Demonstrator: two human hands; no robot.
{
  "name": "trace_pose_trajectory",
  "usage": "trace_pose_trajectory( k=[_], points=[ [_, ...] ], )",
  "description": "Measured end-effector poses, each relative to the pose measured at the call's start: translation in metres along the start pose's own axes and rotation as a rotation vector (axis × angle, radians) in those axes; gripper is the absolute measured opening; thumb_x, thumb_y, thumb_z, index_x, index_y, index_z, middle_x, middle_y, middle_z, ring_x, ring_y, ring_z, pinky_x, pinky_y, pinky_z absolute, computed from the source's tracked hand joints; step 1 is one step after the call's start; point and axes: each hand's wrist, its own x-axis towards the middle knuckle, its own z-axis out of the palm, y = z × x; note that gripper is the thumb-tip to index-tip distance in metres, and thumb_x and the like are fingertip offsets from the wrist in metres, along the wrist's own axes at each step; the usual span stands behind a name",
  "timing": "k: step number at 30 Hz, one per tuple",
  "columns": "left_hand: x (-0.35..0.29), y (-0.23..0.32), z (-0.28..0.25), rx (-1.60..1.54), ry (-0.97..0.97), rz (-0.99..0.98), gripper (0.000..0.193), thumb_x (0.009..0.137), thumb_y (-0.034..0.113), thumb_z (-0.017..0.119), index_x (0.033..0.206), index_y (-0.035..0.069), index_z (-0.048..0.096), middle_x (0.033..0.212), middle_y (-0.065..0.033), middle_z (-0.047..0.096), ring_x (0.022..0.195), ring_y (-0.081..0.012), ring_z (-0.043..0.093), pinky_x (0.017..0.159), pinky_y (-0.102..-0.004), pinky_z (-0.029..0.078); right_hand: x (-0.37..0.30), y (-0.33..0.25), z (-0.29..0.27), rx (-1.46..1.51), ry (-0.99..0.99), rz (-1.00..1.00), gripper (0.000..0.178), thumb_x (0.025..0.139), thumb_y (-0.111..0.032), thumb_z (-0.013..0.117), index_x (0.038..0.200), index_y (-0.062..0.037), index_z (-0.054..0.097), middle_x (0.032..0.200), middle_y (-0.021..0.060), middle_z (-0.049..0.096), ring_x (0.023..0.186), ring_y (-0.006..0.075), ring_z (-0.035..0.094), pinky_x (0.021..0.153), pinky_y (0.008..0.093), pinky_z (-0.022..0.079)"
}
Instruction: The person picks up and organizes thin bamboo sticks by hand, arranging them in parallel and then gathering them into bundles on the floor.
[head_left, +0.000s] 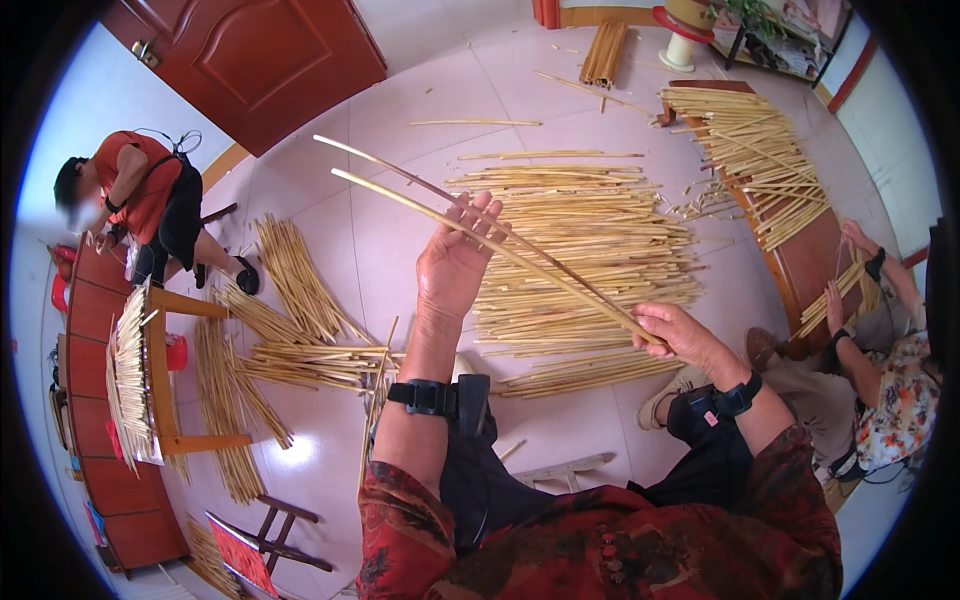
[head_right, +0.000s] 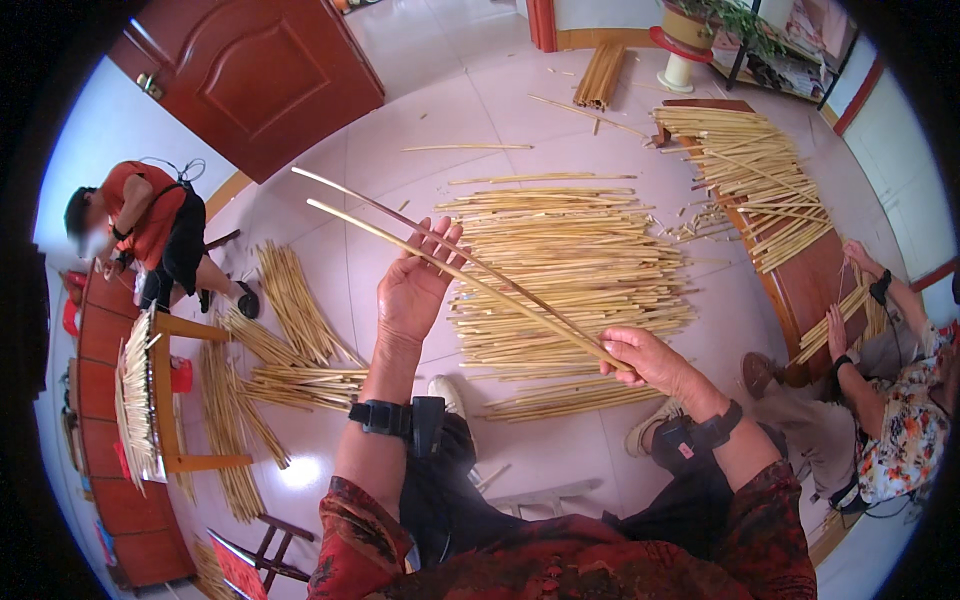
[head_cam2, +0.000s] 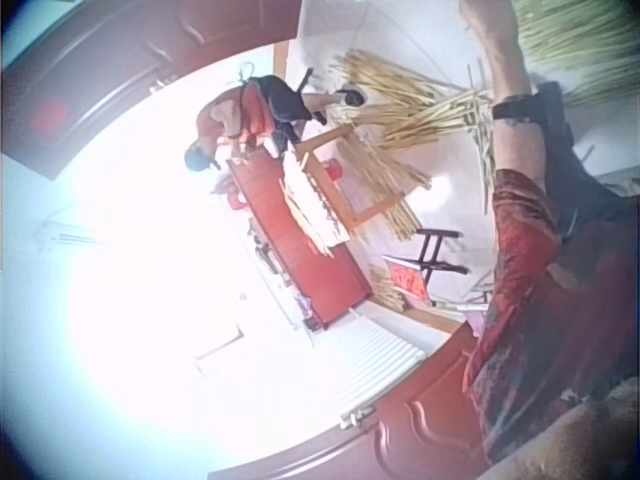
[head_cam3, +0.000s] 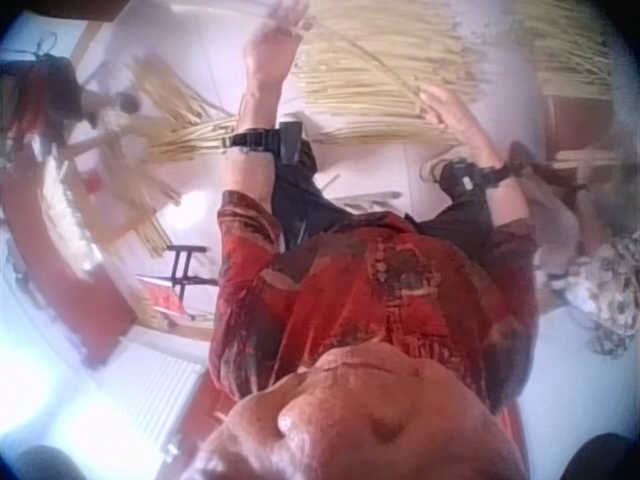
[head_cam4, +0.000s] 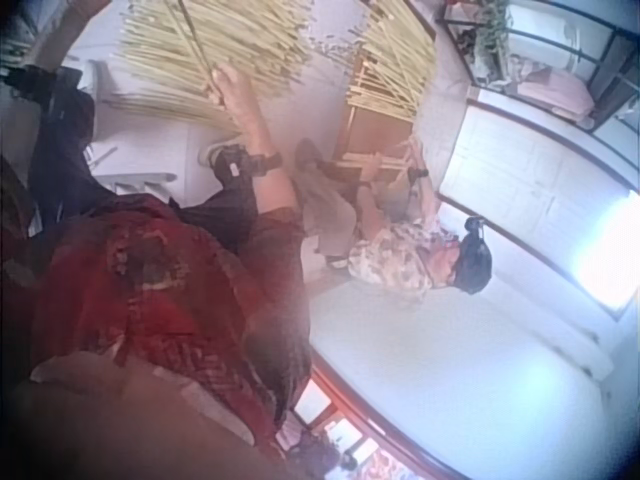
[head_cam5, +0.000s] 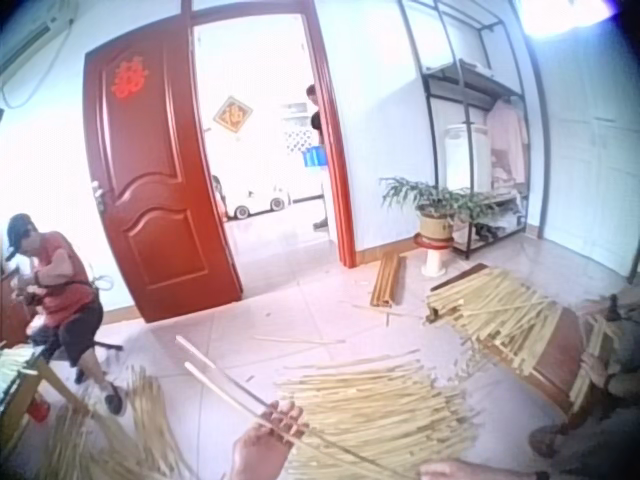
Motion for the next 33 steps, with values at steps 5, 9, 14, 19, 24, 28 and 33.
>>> trace_pose_trajectory(
  k=[5,9,14,19,24,28,33],
  points=[
    [0.0,-0.004,0.002,0.054,0.001,-0.03,0.04,0.083,0.008,0.04,0.121,-0.002,0.032,0.116,-0.0182,0.045,0.117,-0.0346,0.037,0.099,-0.0493,0.03,0.002,0.01,-0.005,0.279,-0.195,0.039,0.031,0.088,-0.024,0.046,0.106,0.0003,0.046,0.074,0.004,0.052,0.044,0.0026,0.036,0.034,0.0151,0.025],
    [0.003,-0.01,-0.002,0.151,0.03,0.001,0.032,0.088,0.011,0.04,0.117,-0.002,0.034,0.095,-0.0116,0.051,0.105,-0.0302,0.047,0.093,-0.0468,0.039,0.001,0.005,0.004,0.313,-0.238,0.034,0.035,0.087,-0.026,0.047,0.109,0.0013,0.045,0.074,0.0042,0.052,0.044,0.0036,0.037,0.035,0.0156,0.026],
    [0.007,-0.027,0.005,0.326,0.198,0.002,0.028,0.09,0.012,0.038,0.113,-0.003,0.035,0.083,-0.0082,0.049,0.092,-0.0255,0.053,0.085,-0.0453,0.046,0.005,0.008,0.021,-0.334,0.114,-0.257,0.027,0.087,-0.016,0.048,0.11,-0.0014,0.046,0.075,0.002,0.052,0.047,0.004,0.04,0.039,0.017,0.031],
    [0.007,-0.037,0.009,0.378,0.234,-0.044,0.025,0.089,0.01,0.041,0.11,-0.003,0.039,0.087,-0.0106,0.051,0.09,-0.0267,0.055,0.082,-0.044,0.048,0.004,0.005,0.016,-0.277,0.107,-0.186,0.024,0.087,-0.014,0.048,0.107,-0.002,0.048,0.072,0.0001,0.052,0.047,0.0035,0.04,0.039,0.0173,0.032],
    [0.006,-0.04,0.005,0.304,0.16,-0.128,0.021,0.087,0.01,0.046,0.105,-0.003,0.046,0.089,-0.0119,0.054,0.095,-0.0283,0.054,0.083,-0.0433,0.048,0.003,0.006,0.009,-0.081,-0.024,-0.098,0.028,0.089,-0.021,0.044,0.111,-0.0035,0.047,0.073,0.0008,0.053,0.046,0.0024,0.038,0.038,0.0152,0.029],
    [0.007,-0.044,0.007,0.263,0.151,-0.111,0.019,0.086,0.011,0.049,0.1,-0.002,0.05,0.085,-0.0119,0.057,0.096,-0.0293,0.055,0.082,-0.0433,0.048,-0.001,0.002,0.006,0.079,0.012,-0.064,0.028,0.089,-0.023,0.044,0.109,-0.0025,0.046,0.075,0.0021,0.052,0.046,0.0018,0.038,0.037,0.0147,0.029],
    [0.007,-0.046,0.006,0.299,0.163,-0.164,0.016,0.086,0.01,0.049,0.097,-0.002,0.052,0.083,-0.0118,0.057,0.093,-0.0298,0.056,0.081,-0.0435,0.049,-0.002,-0.001,0.005,0.127,0.068,-0.1,0.027,0.09,-0.022,0.043,0.108,-0.0015,0.046,0.076,0.0021,0.052,0.048,0.0015,0.039,0.038,0.0146,0.03]
  ],
)
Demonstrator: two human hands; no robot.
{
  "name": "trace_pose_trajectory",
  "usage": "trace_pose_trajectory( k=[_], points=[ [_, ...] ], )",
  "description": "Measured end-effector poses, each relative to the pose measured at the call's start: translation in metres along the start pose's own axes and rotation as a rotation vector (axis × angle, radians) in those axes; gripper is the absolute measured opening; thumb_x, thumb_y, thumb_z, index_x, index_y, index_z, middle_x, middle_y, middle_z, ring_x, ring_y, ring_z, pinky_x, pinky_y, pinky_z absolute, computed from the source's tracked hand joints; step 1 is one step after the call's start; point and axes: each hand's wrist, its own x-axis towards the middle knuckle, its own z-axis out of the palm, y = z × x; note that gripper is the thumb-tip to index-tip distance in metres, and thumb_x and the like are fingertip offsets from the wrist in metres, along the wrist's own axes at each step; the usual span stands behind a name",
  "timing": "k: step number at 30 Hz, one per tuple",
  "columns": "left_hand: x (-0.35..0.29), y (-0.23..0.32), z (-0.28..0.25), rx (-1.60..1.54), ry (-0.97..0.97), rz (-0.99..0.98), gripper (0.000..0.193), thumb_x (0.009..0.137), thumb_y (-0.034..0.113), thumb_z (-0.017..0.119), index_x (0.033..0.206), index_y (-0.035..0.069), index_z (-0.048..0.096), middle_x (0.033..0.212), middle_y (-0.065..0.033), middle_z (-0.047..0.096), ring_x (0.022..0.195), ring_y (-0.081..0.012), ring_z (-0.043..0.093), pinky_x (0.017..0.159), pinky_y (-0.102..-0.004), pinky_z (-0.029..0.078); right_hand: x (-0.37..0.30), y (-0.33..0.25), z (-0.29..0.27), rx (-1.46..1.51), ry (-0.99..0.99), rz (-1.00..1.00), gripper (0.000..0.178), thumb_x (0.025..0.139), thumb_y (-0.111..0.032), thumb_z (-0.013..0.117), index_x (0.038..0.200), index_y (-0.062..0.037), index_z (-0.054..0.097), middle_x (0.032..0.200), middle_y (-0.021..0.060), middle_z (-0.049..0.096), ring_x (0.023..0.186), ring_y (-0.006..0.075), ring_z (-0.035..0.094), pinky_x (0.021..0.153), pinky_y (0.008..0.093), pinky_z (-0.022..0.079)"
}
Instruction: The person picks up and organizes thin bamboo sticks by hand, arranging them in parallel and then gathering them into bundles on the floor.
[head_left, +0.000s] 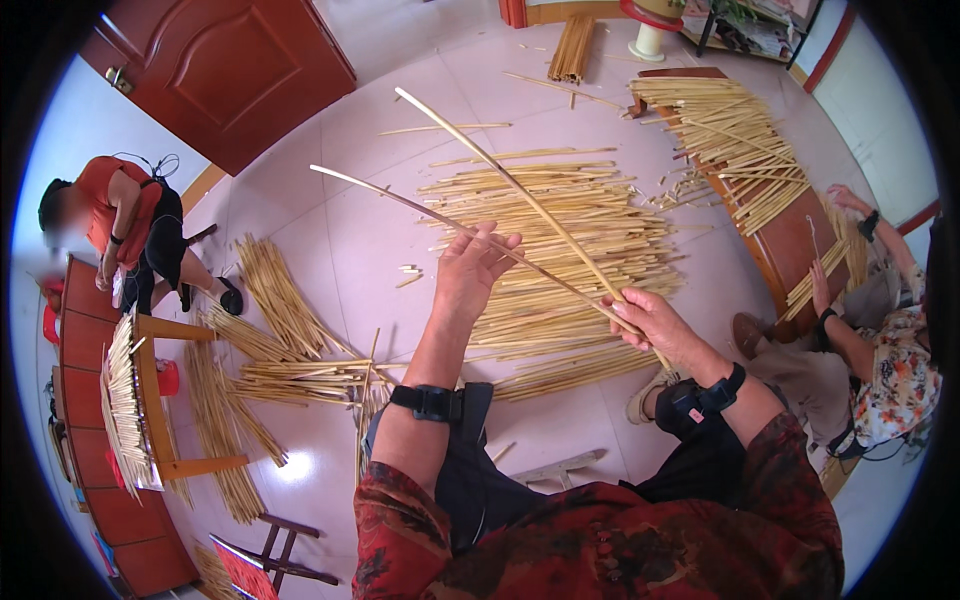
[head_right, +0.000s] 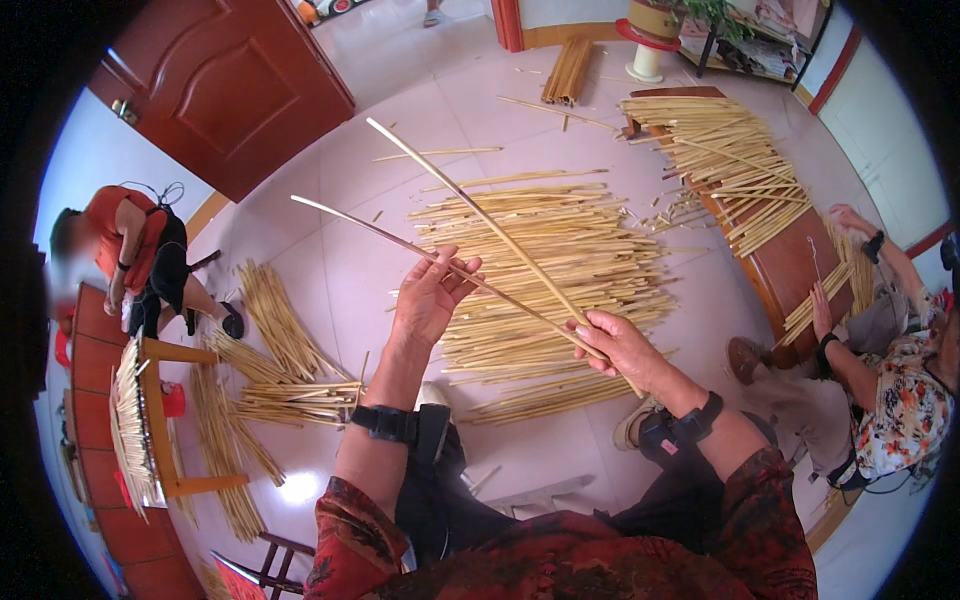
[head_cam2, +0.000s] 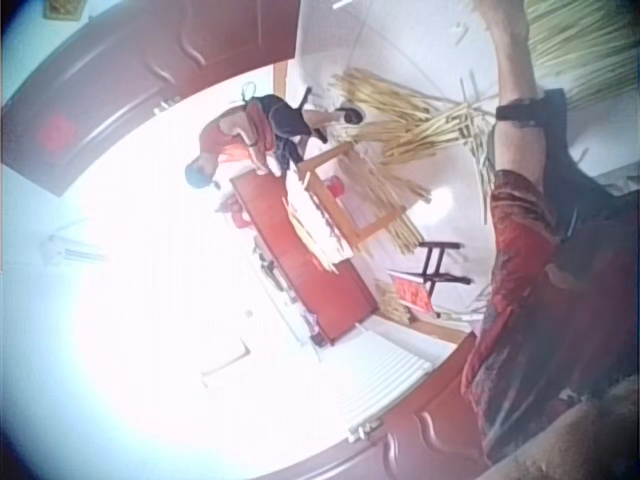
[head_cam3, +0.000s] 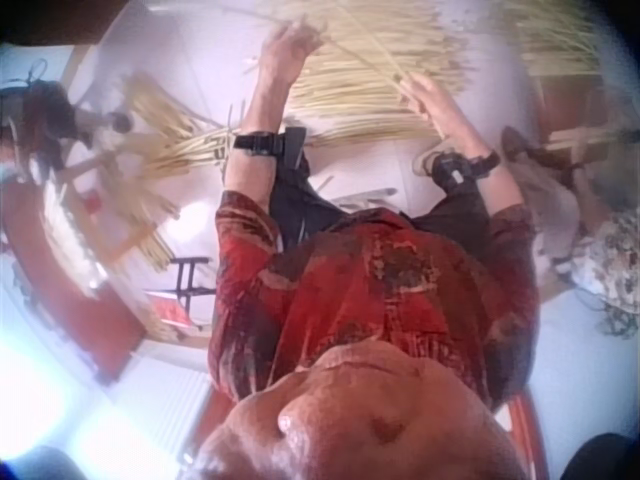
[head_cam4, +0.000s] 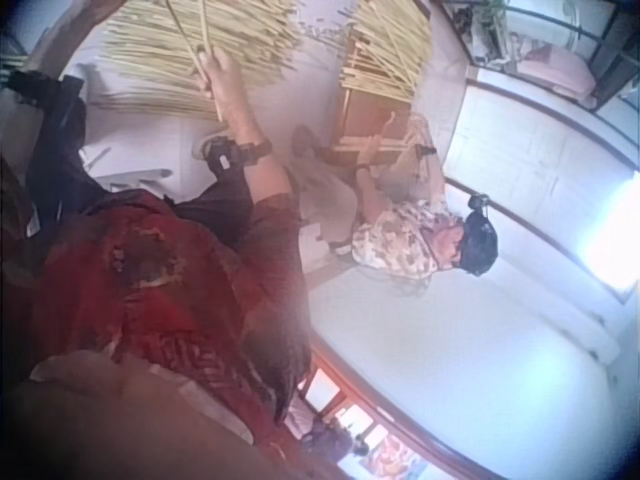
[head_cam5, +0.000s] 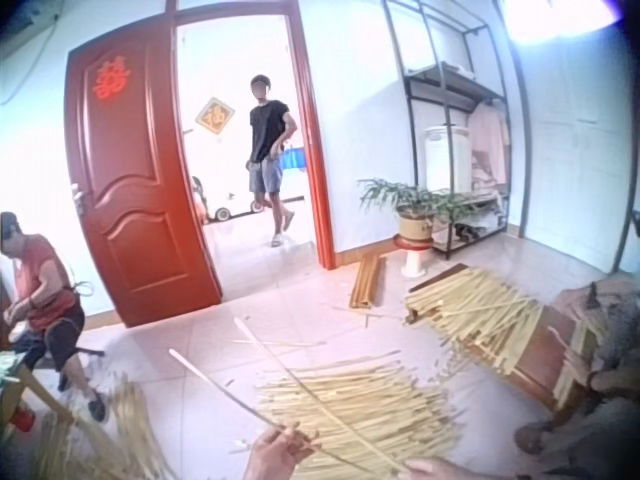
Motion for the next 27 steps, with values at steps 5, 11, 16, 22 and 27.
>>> trace_pose_trajectory(
  k=[5,11,16,22,27],
  points=[
    [0.004,-0.004,-0.002,0.023,0.048,-0.059,0.017,0.087,0.01,0.047,0.096,-0.003,0.051,0.087,-0.0134,0.056,0.096,-0.0309,0.055,0.083,-0.0437,0.048,-0.001,0.0,-0.003,-0.051,0.021,-0.024,0.028,0.089,-0.019,0.044,0.11,-0.0003,0.047,0.079,0.0028,0.053,0.053,0.0022,0.042,0.043,0.0155,0.034],
    [0.006,-0.008,0.001,-0.024,0.076,-0.112,0.021,0.09,0.009,0.037,0.102,-0.007,0.041,0.101,-0.0202,0.051,0.102,-0.0338,0.051,0.089,-0.045,0.044,-0.001,0.006,-0.001,0.008,0.049,-0.022,0.028,0.087,-0.016,0.047,0.11,0.0001,0.048,0.08,0.0017,0.054,0.058,0.0022,0.043,0.047,0.0149,0.036],
    [0.007,-0.018,-0.001,-0.061,0.107,-0.105,0.021,0.089,0.008,0.038,0.104,-0.006,0.039,0.107,-0.0253,0.048,0.103,-0.0383,0.049,0.087,-0.0489,0.044,-0.002,0.017,0.002,0.029,0.046,-0.05,0.029,0.085,-0.013,0.051,0.109,0.0017,0.048,0.08,0.0017,0.053,0.059,0.0025,0.043,0.049,0.0152,0.038],
    [0.008,-0.029,0.004,-0.009,0.036,-0.194,0.017,0.089,0.01,0.04,0.096,-0.004,0.047,0.098,-0.0198,0.055,0.101,-0.0344,0.052,0.087,-0.0484,0.045,-0.004,0.023,-0.001,-0.055,0.086,-0.066,0.025,0.084,-0.013,0.052,0.105,-0.0002,0.053,0.077,-0.0031,0.05,0.06,0.0021,0.043,0.049,0.0164,0.037],
    [0.012,-0.028,-0.004,-0.008,0.068,-0.176,0.018,0.09,0.009,0.037,0.098,-0.004,0.045,0.1,-0.0205,0.054,0.1,-0.0342,0.053,0.086,-0.0482,0.045,-0.001,0.023,-0.002,0.006,0.121,-0.045,0.024,0.084,-0.014,0.051,0.104,0.0001,0.052,0.08,-0.0004,0.055,0.064,0.0034,0.05,0.052,0.0174,0.041]
  ],
)
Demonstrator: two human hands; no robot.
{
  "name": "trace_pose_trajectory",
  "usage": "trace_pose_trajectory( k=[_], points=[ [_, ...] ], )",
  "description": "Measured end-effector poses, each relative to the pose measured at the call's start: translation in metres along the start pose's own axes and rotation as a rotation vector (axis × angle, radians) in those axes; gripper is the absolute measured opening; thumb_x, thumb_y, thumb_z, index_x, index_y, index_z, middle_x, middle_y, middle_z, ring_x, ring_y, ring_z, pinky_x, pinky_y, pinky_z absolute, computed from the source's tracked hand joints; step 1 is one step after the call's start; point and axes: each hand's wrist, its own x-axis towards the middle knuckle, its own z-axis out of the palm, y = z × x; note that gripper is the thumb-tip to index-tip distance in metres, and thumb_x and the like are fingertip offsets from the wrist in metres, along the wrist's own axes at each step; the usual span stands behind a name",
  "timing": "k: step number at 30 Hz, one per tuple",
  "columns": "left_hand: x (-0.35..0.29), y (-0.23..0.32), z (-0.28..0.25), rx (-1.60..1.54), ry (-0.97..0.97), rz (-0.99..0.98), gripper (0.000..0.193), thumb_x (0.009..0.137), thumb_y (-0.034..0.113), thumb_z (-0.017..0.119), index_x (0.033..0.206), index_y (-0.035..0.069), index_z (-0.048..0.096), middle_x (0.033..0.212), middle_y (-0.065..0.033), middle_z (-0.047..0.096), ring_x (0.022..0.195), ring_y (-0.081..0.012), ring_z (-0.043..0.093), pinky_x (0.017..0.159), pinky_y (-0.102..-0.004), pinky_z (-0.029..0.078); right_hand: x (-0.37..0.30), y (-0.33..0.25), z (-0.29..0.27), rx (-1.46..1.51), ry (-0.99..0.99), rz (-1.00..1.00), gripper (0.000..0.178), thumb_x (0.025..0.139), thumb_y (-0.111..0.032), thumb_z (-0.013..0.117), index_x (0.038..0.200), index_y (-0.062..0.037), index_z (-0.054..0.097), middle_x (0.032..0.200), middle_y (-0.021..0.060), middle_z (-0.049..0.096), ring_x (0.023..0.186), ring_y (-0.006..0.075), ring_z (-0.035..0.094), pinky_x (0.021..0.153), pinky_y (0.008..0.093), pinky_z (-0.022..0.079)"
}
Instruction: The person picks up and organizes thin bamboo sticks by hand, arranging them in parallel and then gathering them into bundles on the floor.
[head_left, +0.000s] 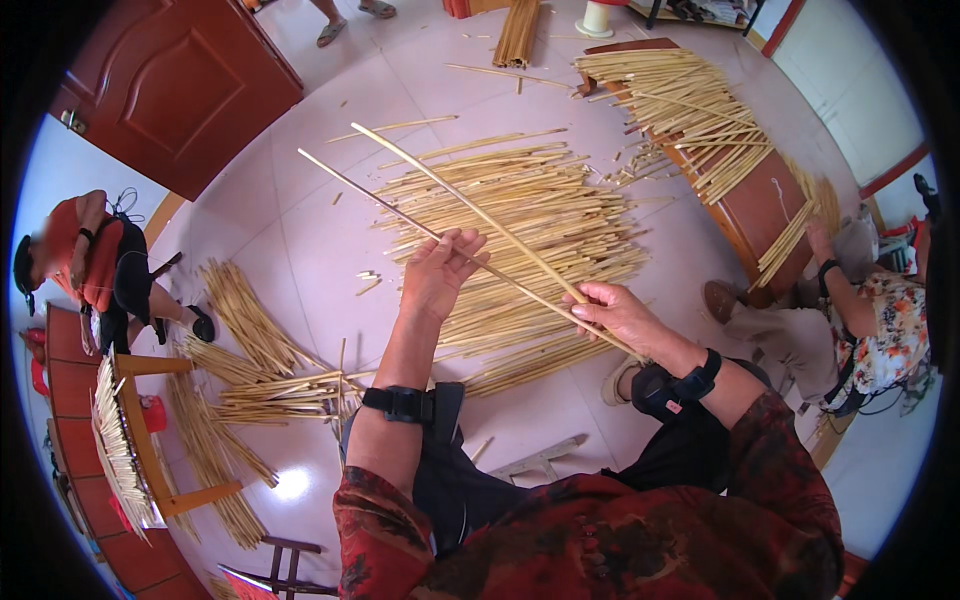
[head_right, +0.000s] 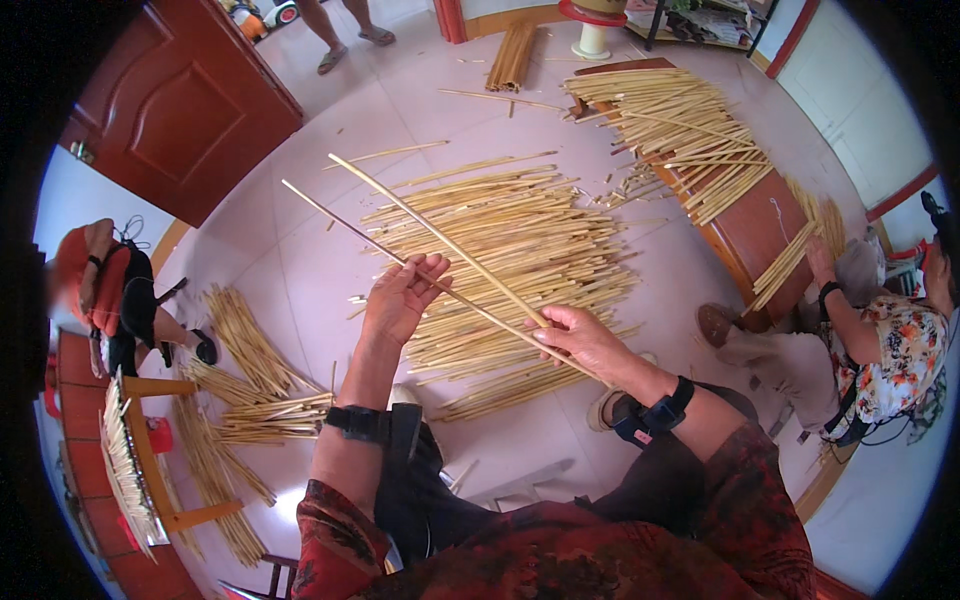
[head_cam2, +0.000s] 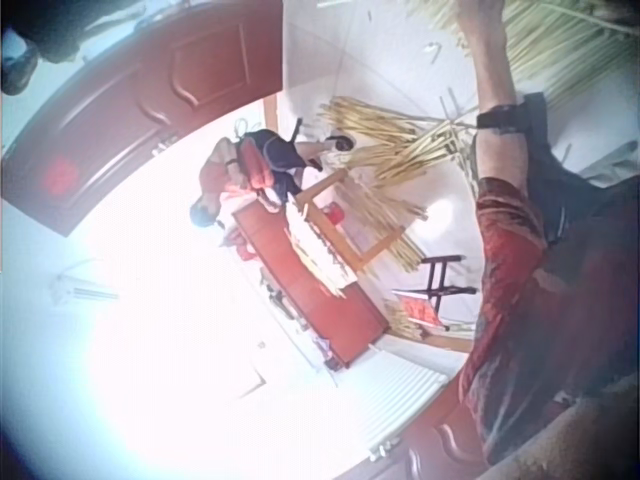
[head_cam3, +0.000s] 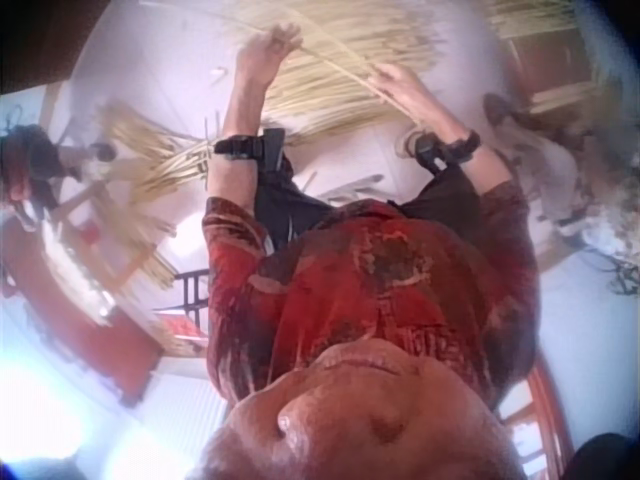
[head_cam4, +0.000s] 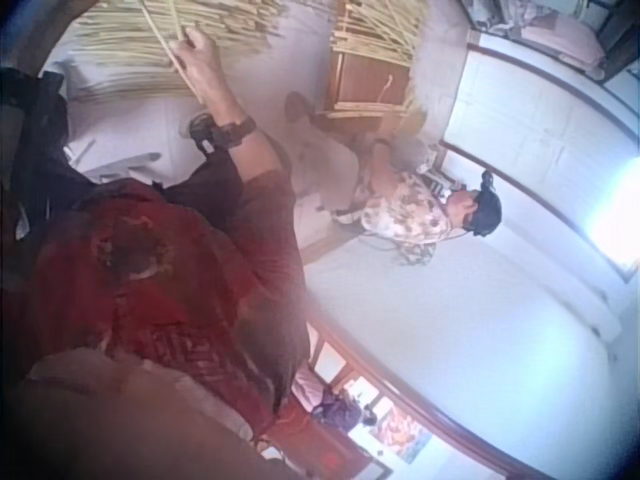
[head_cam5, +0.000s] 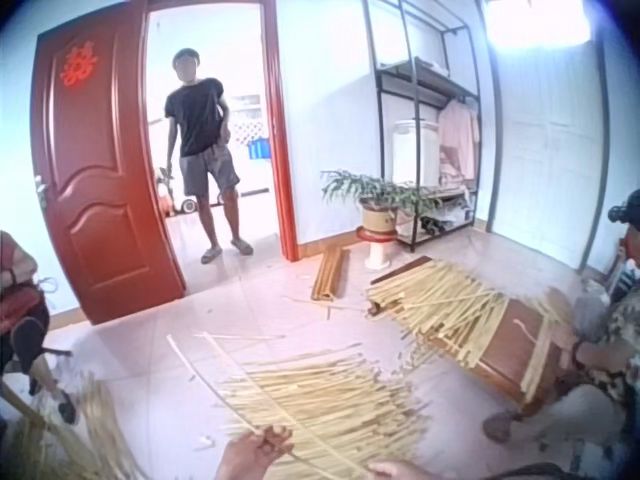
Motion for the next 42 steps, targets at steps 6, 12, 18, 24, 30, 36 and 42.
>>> trace_pose_trajectory(
  k=[6,12,18,24,30,36,42],
  points=[
    [-0.006,0.012,0.004,0.067,0.103,0.064,0.019,0.09,0.009,0.035,0.102,-0.004,0.041,0.097,-0.0183,0.053,0.098,-0.0334,0.053,0.082,-0.047,0.047,0.001,-0.009,-0.017,-0.42,0.164,-0.07,0.023,0.083,-0.014,0.051,0.104,-0.0037,0.052,0.078,0.0065,0.059,0.067,0.0132,0.056,0.056,0.0266,0.045],
    [-0.024,0.039,-0.008,0.088,0.246,0.195,0.015,0.089,0.009,0.037,0.098,-0.001,0.044,0.09,-0.0138,0.054,0.087,-0.0274,0.057,0.074,-0.0423,0.049,0.014,-0.009,-0.021,-0.954,0.281,-0.272,0.026,0.082,-0.012,0.049,0.107,-0.0044,0.049,0.086,0.0155,0.058,0.077,0.036,0.054,0.067,0.0396,0.044],
    [-0.05,0.059,-0.013,-0.024,0.262,0.287,0.016,0.09,0.011,0.039,0.099,0.0,0.046,0.084,-0.0089,0.053,0.077,-0.0213,0.057,0.069,-0.0373,0.05,0.08,-0.019,-0.025,-1.068,0.374,-0.311,0.029,0.08,-0.007,0.046,0.109,-0.0041,0.047,0.084,0.0171,0.057,0.078,0.0336,0.055,0.066,0.0398,0.043],
    [-0.068,0.063,-0.011,-0.04,0.283,0.267,0.017,0.09,0.014,0.04,0.098,0.002,0.048,0.083,-0.0076,0.053,0.078,-0.0202,0.055,0.071,-0.0369,0.049,0.259,-0.062,-0.011,-1.476,0.484,-0.406,0.02,0.081,-0.004,0.04,0.097,-0.0044,0.051,0.09,0.019,0.054,0.082,0.0352,0.056,0.069,0.0418,0.046],
    [-0.064,0.072,-0.021,-0.062,0.404,0.248,0.018,0.09,0.014,0.038,0.098,0.002,0.048,0.082,-0.0081,0.053,0.076,-0.0212,0.055,0.071,-0.0373,0.049,0.387,-0.09,0.023,-1.614,0.579,-0.372,0.018,0.08,-0.008,0.044,0.088,-0.0016,0.058,0.09,0.0166,0.056,0.078,0.0297,0.06,0.065,0.0366,0.05],
    [-0.056,0.078,-0.024,-0.042,0.468,0.208,0.018,0.09,0.013,0.036,0.1,0.001,0.046,0.082,-0.0087,0.052,0.075,-0.0216,0.054,0.07,-0.0377,0.048,0.424,-0.084,0.01,-1.674,0.45,-0.391,0.018,0.078,-0.008,0.046,0.088,-0.0008,0.059,0.085,0.0167,0.057,0.076,0.0287,0.06,0.061,0.036,0.051],
    [-0.05,0.076,-0.026,-0.052,0.433,0.199,0.018,0.091,0.013,0.035,0.1,0.002,0.046,0.081,-0.0081,0.052,0.075,-0.0208,0.054,0.07,-0.0367,0.048,0.357,-0.1,-0.039,-1.893,0.173,-0.691,0.011,0.072,-0.004,0.049,0.077,-0.0001,0.057,0.076,0.0179,0.056,0.066,0.0291,0.06,0.054,0.0369,0.05]
  ],
)
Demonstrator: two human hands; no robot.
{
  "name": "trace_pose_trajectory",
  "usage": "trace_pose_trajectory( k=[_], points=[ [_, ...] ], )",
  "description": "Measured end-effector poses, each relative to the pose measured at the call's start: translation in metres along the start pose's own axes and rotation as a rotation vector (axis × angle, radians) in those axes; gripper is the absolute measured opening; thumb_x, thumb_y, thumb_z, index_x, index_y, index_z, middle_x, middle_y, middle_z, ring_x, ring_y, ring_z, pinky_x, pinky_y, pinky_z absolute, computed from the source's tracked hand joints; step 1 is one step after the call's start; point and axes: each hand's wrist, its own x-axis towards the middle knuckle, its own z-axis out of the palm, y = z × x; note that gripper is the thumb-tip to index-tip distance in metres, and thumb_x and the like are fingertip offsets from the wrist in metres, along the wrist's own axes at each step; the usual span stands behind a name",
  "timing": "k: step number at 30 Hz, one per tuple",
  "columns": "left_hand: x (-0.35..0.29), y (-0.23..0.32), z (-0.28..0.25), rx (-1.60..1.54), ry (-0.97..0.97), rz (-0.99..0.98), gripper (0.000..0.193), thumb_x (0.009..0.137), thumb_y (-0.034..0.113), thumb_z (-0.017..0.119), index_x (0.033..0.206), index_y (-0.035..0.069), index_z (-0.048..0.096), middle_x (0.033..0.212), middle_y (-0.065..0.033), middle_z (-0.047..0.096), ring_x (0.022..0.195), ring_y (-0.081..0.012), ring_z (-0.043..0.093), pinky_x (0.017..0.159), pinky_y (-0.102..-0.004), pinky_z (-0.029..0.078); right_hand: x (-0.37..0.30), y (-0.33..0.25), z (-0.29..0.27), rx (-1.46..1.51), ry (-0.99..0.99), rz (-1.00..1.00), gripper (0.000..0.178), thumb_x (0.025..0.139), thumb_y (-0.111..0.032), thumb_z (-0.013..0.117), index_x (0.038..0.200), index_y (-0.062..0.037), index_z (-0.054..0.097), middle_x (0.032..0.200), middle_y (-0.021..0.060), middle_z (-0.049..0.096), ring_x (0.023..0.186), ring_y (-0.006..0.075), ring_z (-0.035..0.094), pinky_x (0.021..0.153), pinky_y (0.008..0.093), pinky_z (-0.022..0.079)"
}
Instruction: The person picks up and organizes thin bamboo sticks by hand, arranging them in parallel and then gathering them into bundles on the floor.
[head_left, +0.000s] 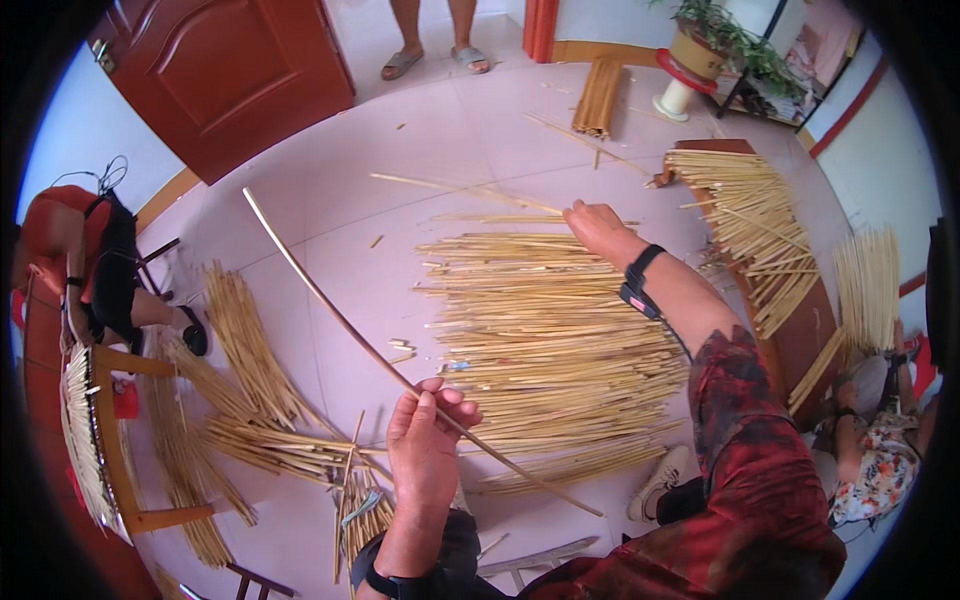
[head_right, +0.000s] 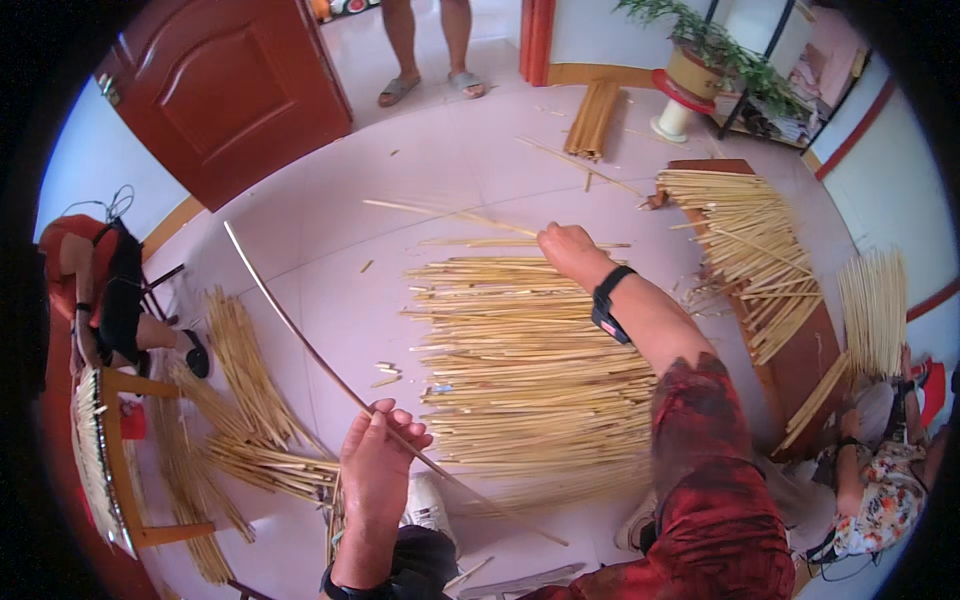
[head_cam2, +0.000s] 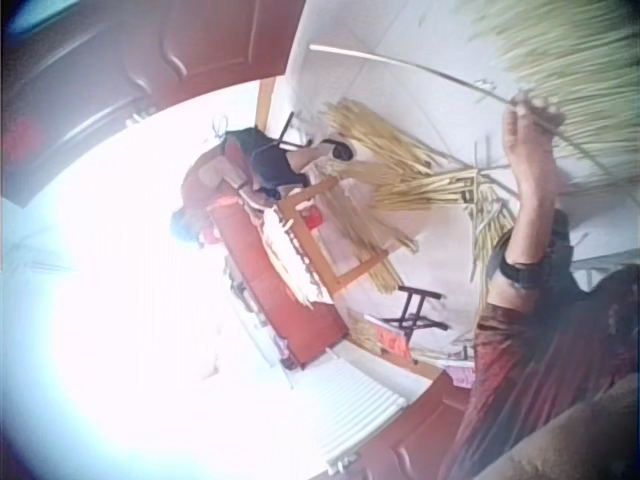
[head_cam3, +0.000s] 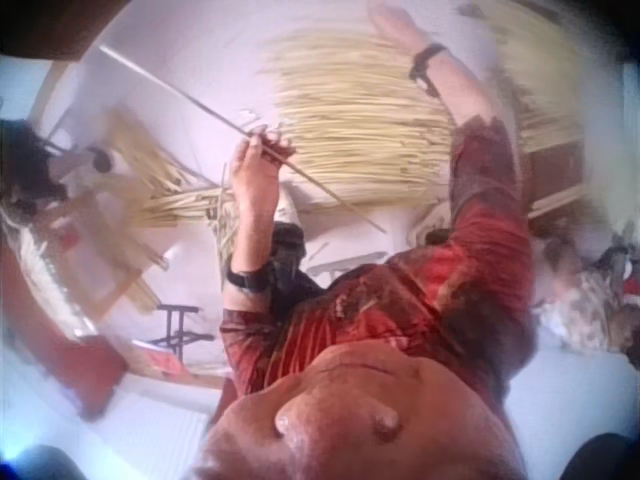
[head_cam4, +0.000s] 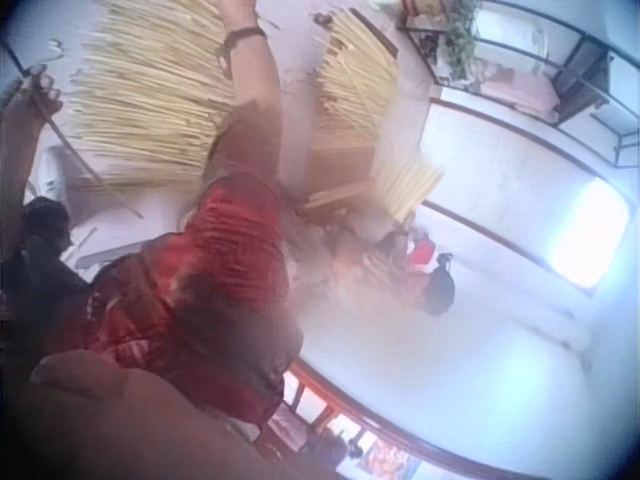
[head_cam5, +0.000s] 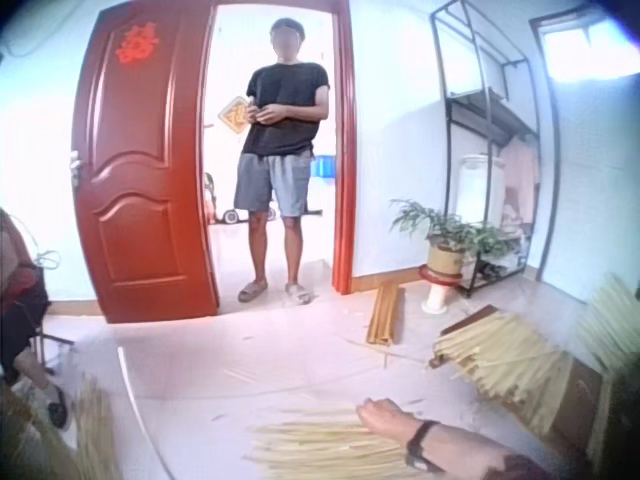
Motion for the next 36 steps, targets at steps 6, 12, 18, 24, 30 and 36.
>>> trace_pose_trajectory(
  k=[6,12,18,24,30,36],
  points=[
    [-0.008,-0.006,-0.001,-0.044,-0.06,0.028,0.019,0.09,0.014,0.038,0.1,0.001,0.049,0.081,-0.0079,0.053,0.075,-0.0212,0.053,0.069,-0.0362,0.047,-0.118,0.017,-0.067,0.029,-0.113,-0.126,0.007,0.071,-0.004,0.049,0.074,-0.0013,0.055,0.076,0.0165,0.056,0.064,0.0293,0.06,0.053,0.0379,0.049],
    [-0.016,-0.018,-0.001,-0.056,-0.111,0.018,0.018,0.089,0.014,0.041,0.098,0.002,0.05,0.082,-0.0082,0.055,0.075,-0.0217,0.055,0.068,-0.0369,0.048,-0.198,0.041,-0.106,0.019,-0.232,-0.105,0.012,0.074,-0.005,0.047,0.084,-0.0029,0.054,0.077,0.0151,0.053,0.067,0.0298,0.058,0.056,0.0376,0.048],
    [-0.018,-0.024,0.005,-0.052,-0.127,0.028,0.018,0.09,0.015,0.04,0.098,0.002,0.05,0.081,-0.0089,0.055,0.074,-0.0223,0.056,0.067,-0.0363,0.05,-0.198,0.062,-0.125,-0.078,-0.15,0.038,0.013,0.075,-0.004,0.045,0.081,-0.0025,0.055,0.074,0.0149,0.056,0.07,0.0285,0.06,0.056,0.0382,0.049],
    [-0.011,-0.028,0.013,0.015,-0.106,-0.038,0.018,0.089,0.014,0.041,0.099,0.002,0.05,0.082,-0.0073,0.053,0.077,-0.0217,0.054,0.07,-0.0371,0.047,-0.134,0.117,-0.063,-0.138,-0.129,0.512,0.02,0.079,-0.006,0.041,0.088,-0.0028,0.059,0.087,0.0163,0.059,0.075,0.0281,0.061,0.062,0.0393,0.05],
    [0.002,-0.028,0.018,0.07,-0.041,-0.063,0.019,0.089,0.015,0.041,0.099,0.002,0.049,0.081,-0.0088,0.053,0.076,-0.0226,0.054,0.069,-0.0375,0.048,-0.061,0.151,0.019,0.046,-0.177,0.881,0.025,0.08,-0.007,0.043,0.095,0.0032,0.06,0.105,0.0216,0.055,0.087,0.0322,0.06,0.068,0.0377,0.05],
    [0.015,-0.035,0.025,0.105,-0.003,-0.089,0.019,0.088,0.015,0.042,0.098,0.001,0.05,0.08,-0.0098,0.053,0.073,-0.0242,0.055,0.068,-0.0385,0.048,-0.029,0.162,0.063,0.065,-0.214,0.913,0.024,0.079,-0.006,0.044,0.095,0.0026,0.06,0.107,0.0213,0.055,0.086,0.0309,0.061,0.069,0.0361,0.05]
  ],
)
